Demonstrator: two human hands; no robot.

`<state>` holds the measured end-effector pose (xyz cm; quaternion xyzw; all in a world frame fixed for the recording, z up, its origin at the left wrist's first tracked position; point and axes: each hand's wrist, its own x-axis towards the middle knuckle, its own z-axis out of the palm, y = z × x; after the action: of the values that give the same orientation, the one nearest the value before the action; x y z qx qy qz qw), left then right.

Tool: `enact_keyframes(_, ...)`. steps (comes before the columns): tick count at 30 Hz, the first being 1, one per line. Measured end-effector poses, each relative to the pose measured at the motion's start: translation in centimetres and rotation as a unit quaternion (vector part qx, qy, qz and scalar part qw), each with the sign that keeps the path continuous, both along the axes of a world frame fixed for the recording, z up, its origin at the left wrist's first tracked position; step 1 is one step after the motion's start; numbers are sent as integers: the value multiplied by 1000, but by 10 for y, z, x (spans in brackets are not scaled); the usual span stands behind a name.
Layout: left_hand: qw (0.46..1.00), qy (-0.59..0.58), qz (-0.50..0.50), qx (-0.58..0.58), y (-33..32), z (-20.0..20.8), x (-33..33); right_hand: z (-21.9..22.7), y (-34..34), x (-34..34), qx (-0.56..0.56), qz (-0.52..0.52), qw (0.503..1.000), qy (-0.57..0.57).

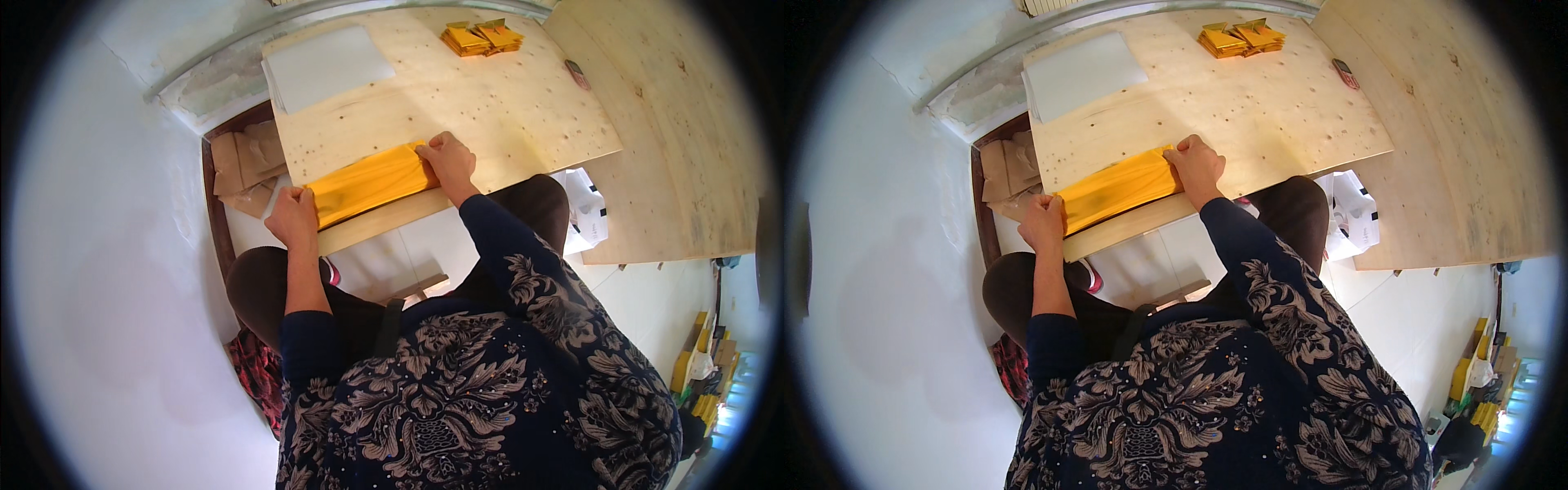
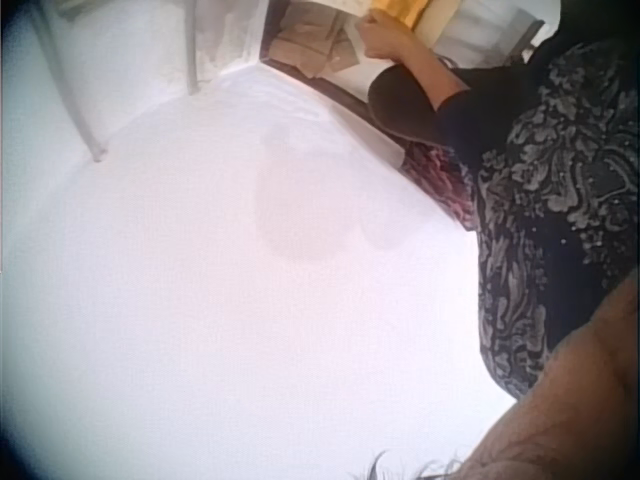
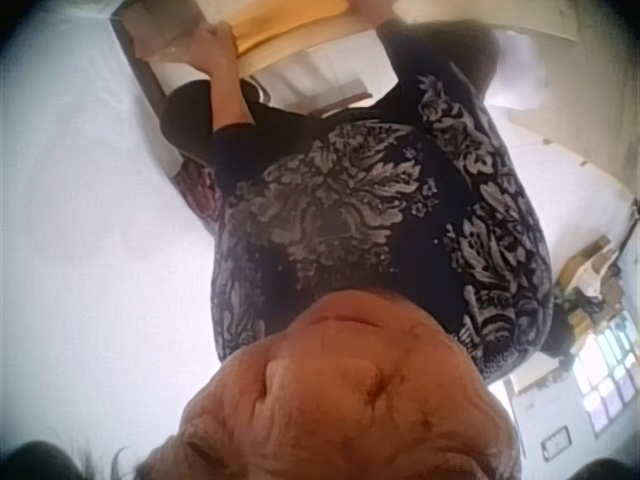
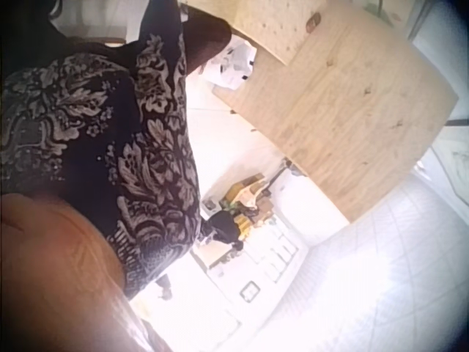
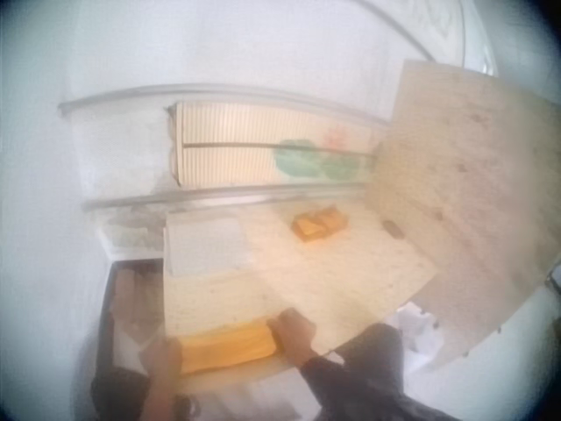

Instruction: The person folds a gold-colored sheet of paper on a wooden table. They repeatedly fold the sheet in half, press the creases, and then fold it into a triangular shape.

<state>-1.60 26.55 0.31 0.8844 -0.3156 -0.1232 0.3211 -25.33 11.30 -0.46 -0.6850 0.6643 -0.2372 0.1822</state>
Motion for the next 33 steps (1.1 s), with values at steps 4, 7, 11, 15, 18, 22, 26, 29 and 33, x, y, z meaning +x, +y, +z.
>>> enact_keyframes(4, 998, 59, 1, -6, 1, 0, 7, 9, -2, 0, 39, 3, 999, 13)
enact_keyframes(7, 990, -138, -1, 25, 1, 11, 1, 12, -2, -2, 79, 5, 997, -3)
enact_keyframes(11, 944, -200, -196, -176, -17, 23, -61, 9, -5, -2, 47, 10, 998, 33)
enact_keyframes(15, 889, -206, -404, -68, -23, 9, -150, 5, -8, -1, 57, 14, 998, 21)
enact_keyframes(18, 902, -196, -384, 19, -14, -5, -148, 3, -9, -1, 53, 12, 998, 44)
enact_keyframes(22, 913, -172, -355, 99, 13, -7, -114, 4, -7, -2, 59, 21, 998, 25)
enact_keyframes(26, 929, -167, -304, 125, 40, -6, -84, 8, -4, -2, 25, 22, 999, 10)
enact_keyframes(29, 940, -167, -247, 168, 53, -7, -64, 10, -2, -2, 73, 21, 996, -39)
enact_keyframes(33, 936, -207, -237, 157, 56, -5, -61, 10, -2, -3, 71, 22, 997, -31)
